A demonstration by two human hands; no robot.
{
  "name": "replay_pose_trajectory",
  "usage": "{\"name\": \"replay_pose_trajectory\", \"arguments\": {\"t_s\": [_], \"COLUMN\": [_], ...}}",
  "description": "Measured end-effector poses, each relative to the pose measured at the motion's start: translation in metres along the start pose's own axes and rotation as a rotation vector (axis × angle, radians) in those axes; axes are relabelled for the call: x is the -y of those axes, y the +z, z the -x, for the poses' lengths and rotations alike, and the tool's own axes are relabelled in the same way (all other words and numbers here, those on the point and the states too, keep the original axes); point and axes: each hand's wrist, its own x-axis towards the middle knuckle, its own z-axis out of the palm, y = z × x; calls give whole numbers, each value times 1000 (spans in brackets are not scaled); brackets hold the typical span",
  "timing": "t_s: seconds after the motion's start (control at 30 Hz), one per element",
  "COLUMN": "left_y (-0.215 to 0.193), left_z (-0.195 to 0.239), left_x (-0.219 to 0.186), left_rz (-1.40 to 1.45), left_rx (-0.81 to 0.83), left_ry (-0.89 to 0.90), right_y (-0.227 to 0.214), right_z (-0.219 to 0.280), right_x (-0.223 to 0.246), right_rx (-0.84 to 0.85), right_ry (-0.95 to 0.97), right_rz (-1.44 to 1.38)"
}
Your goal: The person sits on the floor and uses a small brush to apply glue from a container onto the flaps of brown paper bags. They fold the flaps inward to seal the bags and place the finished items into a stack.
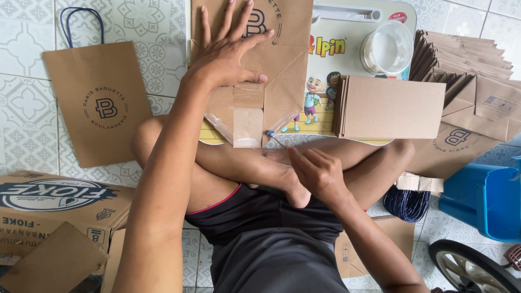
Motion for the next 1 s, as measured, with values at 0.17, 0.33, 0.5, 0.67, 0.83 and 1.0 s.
{"name": "replay_pose_trajectory", "arguments": {"t_s": [0.17, 0.33, 0.5, 0.67, 0.83, 1.0], "left_y": [0, 0, 0, 1, 1, 1], "left_z": [2, 0, -2, -3, -3, -3], "left_x": [-4, -2, -2, -1, 0, 0], "left_rz": [20, 11, 26, 18, 12, 16], "left_rx": [18, 19, 44, 27, 29, 41], "left_ry": [-23, -23, -43, -38, -33, -27], "right_y": [1, -4, -4, -2, 4, 2], "right_z": [5, -2, -3, -2, 0, -5], "right_x": [-27, -3, -6, 0, -2, -3], "right_rx": [-61, -28, 14, 7, 24, -53], "right_ry": [141, 142, 145, 164, 96, 109], "right_rz": [126, 42, -41, -24, -89, -20]}}
